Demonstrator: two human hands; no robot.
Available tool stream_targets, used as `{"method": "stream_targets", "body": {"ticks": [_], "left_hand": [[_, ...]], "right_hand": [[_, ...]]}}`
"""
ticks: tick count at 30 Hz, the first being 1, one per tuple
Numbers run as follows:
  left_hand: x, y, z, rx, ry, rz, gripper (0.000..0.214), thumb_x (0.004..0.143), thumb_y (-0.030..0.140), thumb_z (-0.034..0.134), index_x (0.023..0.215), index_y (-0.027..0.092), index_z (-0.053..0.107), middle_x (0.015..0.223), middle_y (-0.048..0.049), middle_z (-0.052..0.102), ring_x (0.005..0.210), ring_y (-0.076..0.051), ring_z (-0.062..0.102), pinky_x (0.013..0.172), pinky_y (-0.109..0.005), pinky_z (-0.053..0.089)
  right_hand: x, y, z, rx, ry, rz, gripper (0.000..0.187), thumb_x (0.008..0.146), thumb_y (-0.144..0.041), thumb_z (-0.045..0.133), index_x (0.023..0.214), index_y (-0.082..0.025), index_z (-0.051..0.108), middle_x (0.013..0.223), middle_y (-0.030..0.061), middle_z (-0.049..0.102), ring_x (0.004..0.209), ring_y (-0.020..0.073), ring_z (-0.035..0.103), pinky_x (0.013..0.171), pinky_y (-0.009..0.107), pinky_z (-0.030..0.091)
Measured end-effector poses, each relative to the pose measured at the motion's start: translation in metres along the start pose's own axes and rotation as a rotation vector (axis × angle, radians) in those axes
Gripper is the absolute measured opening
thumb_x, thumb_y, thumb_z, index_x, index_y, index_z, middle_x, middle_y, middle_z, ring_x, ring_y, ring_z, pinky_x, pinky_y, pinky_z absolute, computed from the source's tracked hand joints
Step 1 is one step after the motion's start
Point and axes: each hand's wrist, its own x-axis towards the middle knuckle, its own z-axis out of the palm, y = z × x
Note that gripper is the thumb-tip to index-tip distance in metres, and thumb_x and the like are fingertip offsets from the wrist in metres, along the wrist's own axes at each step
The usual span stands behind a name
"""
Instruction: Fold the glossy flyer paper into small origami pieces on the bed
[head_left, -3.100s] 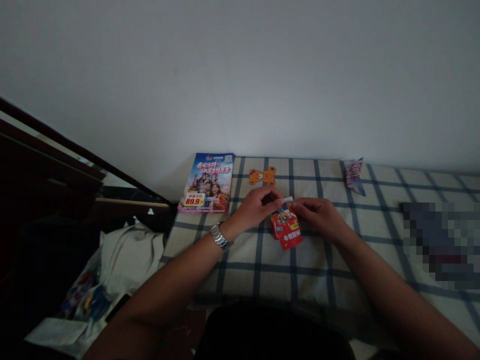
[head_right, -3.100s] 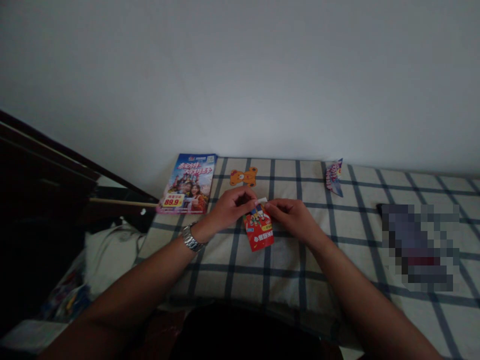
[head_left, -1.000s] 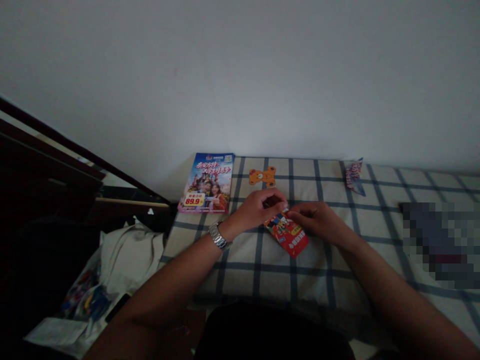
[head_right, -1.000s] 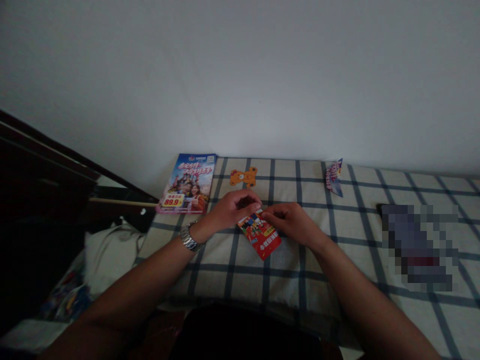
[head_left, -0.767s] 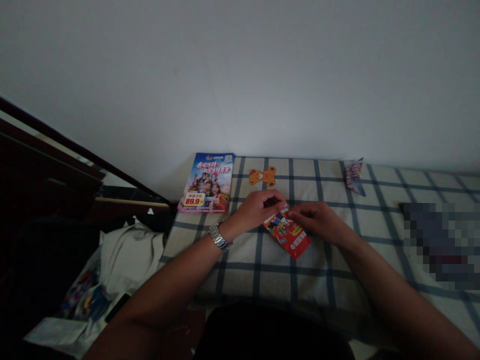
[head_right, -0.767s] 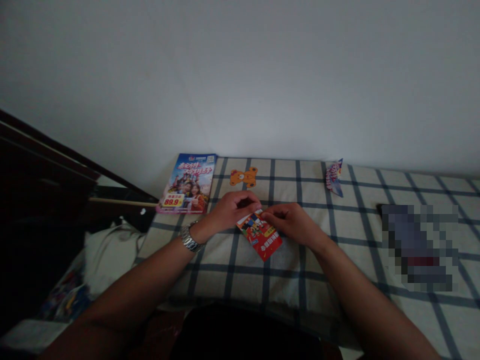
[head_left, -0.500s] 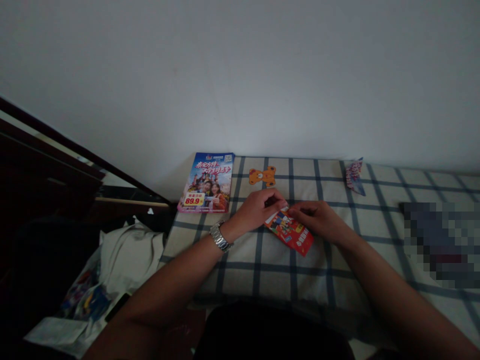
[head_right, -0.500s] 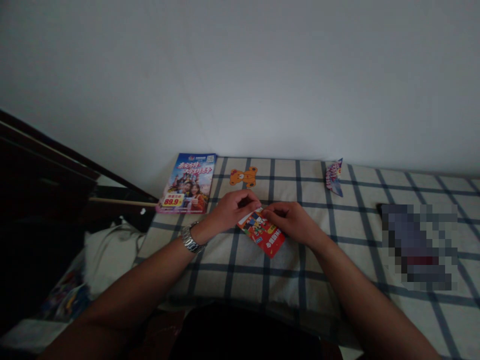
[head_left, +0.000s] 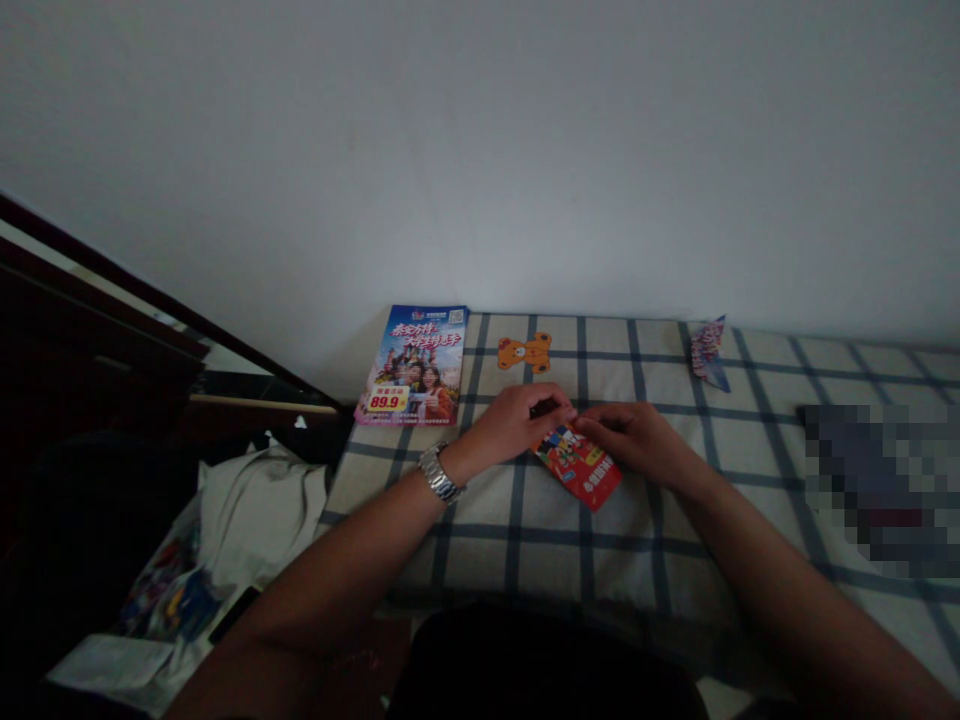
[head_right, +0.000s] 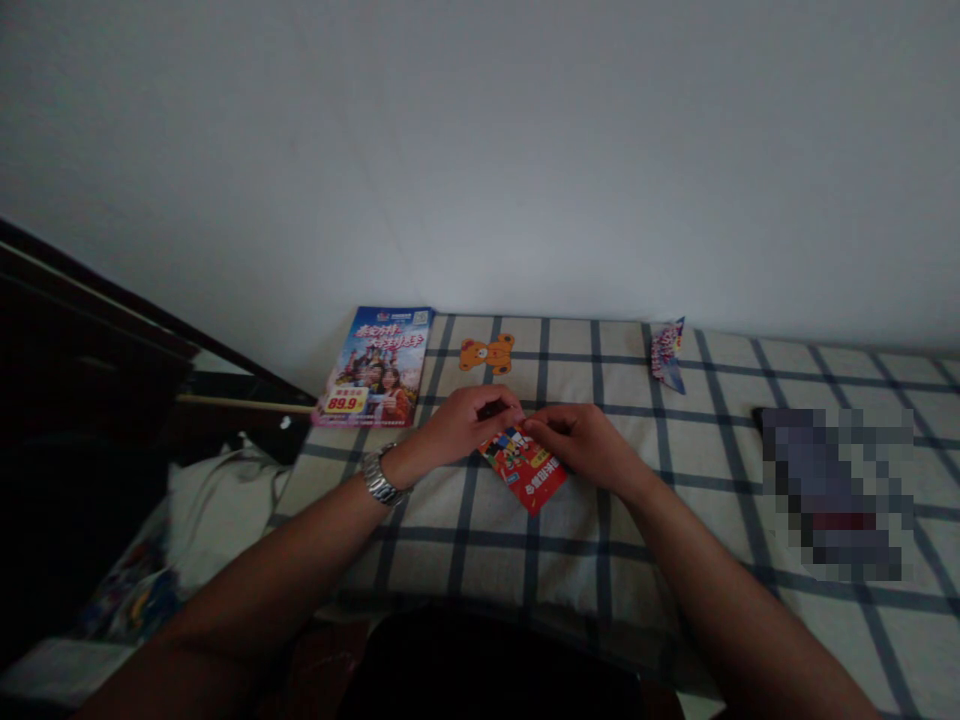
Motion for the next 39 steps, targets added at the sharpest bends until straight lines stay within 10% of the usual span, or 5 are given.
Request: {"method": "stream_targets", "body": {"ticks": [39], "left_hand": [[0.0042, -0.0040, -0.0042, -0.112, 0.055, -0.032, 0.032, 0.102, 0.044, 0.063, 0.093, 0.016, 0.075, 0.088, -0.0047, 0.075, 0.080, -0.015, 0.065, 0.072, -0.026, 0.047]], "right_hand": [[0.0014, 0.0072, -0.0063, -0.037, -0.026, -0.008, 0.045, 0.098, -0.058, 0.061, 0.096, -0.018, 0.082, 0.080, 0.0053, 0.079, 0.066, 0.0171, 0.064, 0.058, 0.028, 0.046]]}}
